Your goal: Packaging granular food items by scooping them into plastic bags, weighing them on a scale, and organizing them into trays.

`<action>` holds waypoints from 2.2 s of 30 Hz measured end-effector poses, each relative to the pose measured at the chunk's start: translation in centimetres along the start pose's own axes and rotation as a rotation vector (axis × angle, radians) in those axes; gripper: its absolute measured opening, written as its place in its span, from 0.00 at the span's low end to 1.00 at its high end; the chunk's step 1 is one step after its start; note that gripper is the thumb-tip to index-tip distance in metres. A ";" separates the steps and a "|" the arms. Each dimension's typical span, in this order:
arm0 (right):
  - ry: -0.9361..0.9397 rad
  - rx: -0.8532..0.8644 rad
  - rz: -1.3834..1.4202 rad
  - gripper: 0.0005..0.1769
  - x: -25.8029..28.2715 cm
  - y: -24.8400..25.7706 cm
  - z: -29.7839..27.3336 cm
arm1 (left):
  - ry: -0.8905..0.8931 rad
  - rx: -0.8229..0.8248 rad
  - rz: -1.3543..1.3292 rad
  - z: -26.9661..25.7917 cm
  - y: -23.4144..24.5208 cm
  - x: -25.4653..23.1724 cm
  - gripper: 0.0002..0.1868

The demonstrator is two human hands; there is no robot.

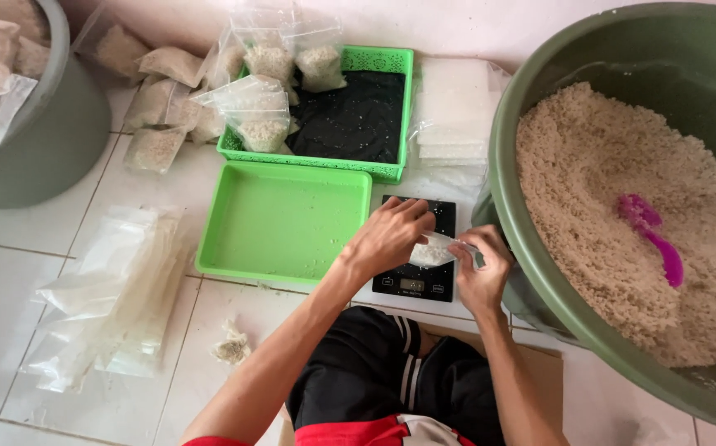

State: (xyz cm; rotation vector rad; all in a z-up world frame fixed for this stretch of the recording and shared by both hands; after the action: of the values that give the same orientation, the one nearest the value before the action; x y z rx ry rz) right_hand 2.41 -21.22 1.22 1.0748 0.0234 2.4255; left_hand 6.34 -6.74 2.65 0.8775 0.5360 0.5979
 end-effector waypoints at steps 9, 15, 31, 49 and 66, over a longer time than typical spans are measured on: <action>-0.006 0.033 -0.004 0.09 -0.2 0.0 0.2 | -0.006 0.120 0.006 0.1 -2.3 -0.1 0.11; -0.036 0.022 0.042 0.09 0.0 -0.6 0.4 | -0.038 0.028 0.043 0.0 -2.6 -0.1 0.13; 0.085 -0.032 -0.018 0.10 0.8 -0.4 0.1 | -0.095 -0.045 0.194 0.7 -2.4 -1.8 0.17; 0.139 -0.169 -0.167 0.19 1.5 0.5 -1.2 | -0.129 -0.068 0.122 1.4 -1.7 -2.9 0.14; -0.279 -0.110 -0.170 0.28 2.9 -1.0 -9.1 | -0.001 0.046 -0.012 4.6 1.9 5.2 0.09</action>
State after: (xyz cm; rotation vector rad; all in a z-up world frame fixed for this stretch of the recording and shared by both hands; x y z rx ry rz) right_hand -5.22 -17.46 -3.25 1.2943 -0.1055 2.0847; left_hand 12.55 -4.79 5.77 0.9177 0.5556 0.5754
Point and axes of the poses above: each hand's wrist, its own z-axis towards the middle knuckle, its own y-axis out of the back of the hand, x = y × z, the point moved 7 cm from there along z, towards the middle knuckle, and after that the axes turned 8 degrees about -x, right-handed, at the moved point
